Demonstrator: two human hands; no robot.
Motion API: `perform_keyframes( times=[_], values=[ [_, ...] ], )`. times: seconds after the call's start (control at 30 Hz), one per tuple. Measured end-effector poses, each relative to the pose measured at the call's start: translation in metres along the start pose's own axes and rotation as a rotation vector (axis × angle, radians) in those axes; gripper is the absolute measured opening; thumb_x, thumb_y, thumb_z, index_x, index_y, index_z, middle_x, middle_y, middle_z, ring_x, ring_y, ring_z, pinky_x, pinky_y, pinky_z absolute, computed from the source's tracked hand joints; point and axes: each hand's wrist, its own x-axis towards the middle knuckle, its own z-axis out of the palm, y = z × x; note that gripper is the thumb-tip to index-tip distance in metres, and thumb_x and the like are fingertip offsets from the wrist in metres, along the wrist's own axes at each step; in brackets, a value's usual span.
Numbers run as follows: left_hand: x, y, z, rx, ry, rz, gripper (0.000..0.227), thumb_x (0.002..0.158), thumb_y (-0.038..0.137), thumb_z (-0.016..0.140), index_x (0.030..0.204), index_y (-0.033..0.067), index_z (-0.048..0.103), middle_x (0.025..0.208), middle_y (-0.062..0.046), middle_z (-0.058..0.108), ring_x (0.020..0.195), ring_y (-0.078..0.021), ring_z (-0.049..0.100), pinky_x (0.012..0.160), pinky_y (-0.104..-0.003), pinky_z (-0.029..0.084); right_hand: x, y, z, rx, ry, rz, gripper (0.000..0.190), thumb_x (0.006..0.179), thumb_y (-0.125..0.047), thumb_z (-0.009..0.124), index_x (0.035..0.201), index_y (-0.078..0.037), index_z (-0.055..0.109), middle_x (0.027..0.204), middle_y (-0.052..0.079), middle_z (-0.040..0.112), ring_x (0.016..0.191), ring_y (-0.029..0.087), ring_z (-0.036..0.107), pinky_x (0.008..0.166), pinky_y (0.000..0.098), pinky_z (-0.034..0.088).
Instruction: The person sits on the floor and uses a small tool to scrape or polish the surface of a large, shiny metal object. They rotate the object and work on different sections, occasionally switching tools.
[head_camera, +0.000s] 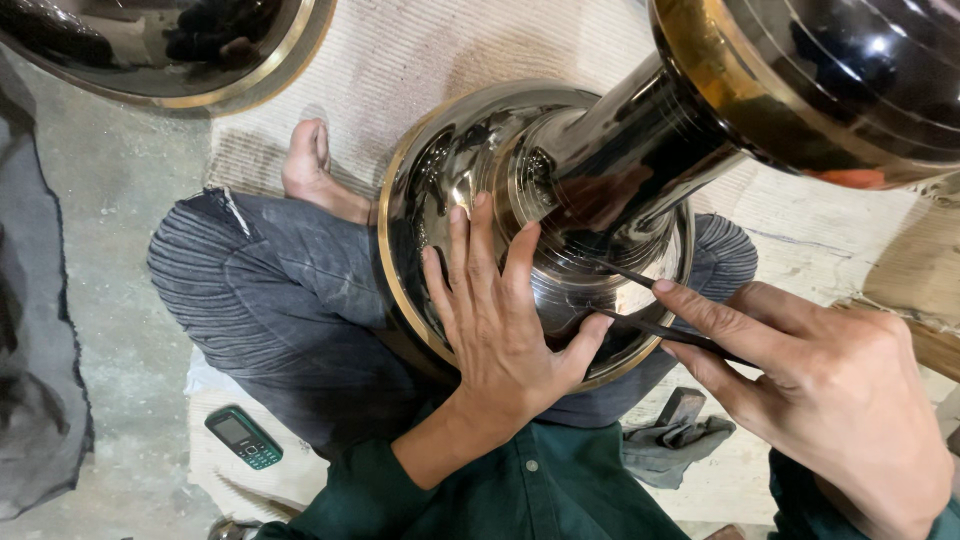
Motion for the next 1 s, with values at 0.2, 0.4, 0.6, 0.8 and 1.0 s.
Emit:
perform_keyframes(
  times=[0.2, 0.4, 0.6, 0.8, 1.0],
  values=[
    [0.000, 0.000, 0.000, -0.003, -0.004, -0.004, 0.101, 0.080, 0.050, 0.084, 0.154, 0.0057, 0.032, 0.165, -0.029, 0.026, 0.158, -0.0489, 0.019, 0.126, -0.070, 0.010, 0.001, 0.001, -0.001, 0.007, -0.012, -0.022, 0.054, 0.079, -0.038, 0.085, 0.131, -0.027, 0.073, 0.066, 0.000, 0.063, 0.043, 0.018, 0.057, 0.046, 0.0373, 0.048],
    [0.001, 0.000, 0.000, -0.006, 0.000, 0.004, 0.103, 0.080, 0.050, 0.085, 0.155, 0.0058, 0.031, 0.165, -0.029, 0.026, 0.158, -0.0487, 0.019, 0.126, -0.070, 0.010, 0.000, 0.002, 0.000, 0.032, -0.001, -0.031, 0.053, 0.079, -0.037, 0.084, 0.129, -0.027, 0.074, 0.067, 0.000, 0.064, 0.043, 0.018, 0.057, 0.044, 0.0366, 0.047],
    [0.001, 0.001, -0.001, -0.003, -0.001, 0.002, 0.102, 0.080, 0.049, 0.084, 0.155, 0.0062, 0.031, 0.165, -0.029, 0.026, 0.158, -0.0487, 0.020, 0.126, -0.069, 0.010, 0.002, 0.002, -0.001, -0.041, -0.013, -0.099, 0.057, 0.080, -0.036, 0.083, 0.135, -0.028, 0.073, 0.068, -0.001, 0.064, 0.041, 0.016, 0.056, 0.041, 0.0351, 0.046],
    [-0.006, -0.003, -0.004, -0.032, 0.019, 0.059, 0.094, 0.090, 0.054, 0.074, 0.158, 0.0076, 0.029, 0.169, -0.027, 0.025, 0.162, -0.0466, 0.020, 0.129, -0.066, 0.011, 0.022, 0.001, -0.016, -0.145, -0.149, -0.295, 0.067, 0.077, -0.025, 0.075, 0.144, -0.027, 0.065, 0.087, 0.001, 0.068, 0.044, 0.019, 0.061, 0.038, 0.0372, 0.048],
    [-0.010, -0.013, -0.010, -0.017, 0.015, 0.055, 0.098, 0.089, 0.062, 0.069, 0.156, 0.0032, 0.029, 0.167, -0.029, 0.025, 0.161, -0.0481, 0.021, 0.131, -0.068, 0.012, 0.051, -0.012, -0.033, -0.217, -0.173, -0.487, 0.071, 0.072, -0.020, 0.071, 0.142, -0.023, 0.064, 0.110, 0.009, 0.070, 0.051, 0.023, 0.068, 0.042, 0.0368, 0.053]
  ],
)
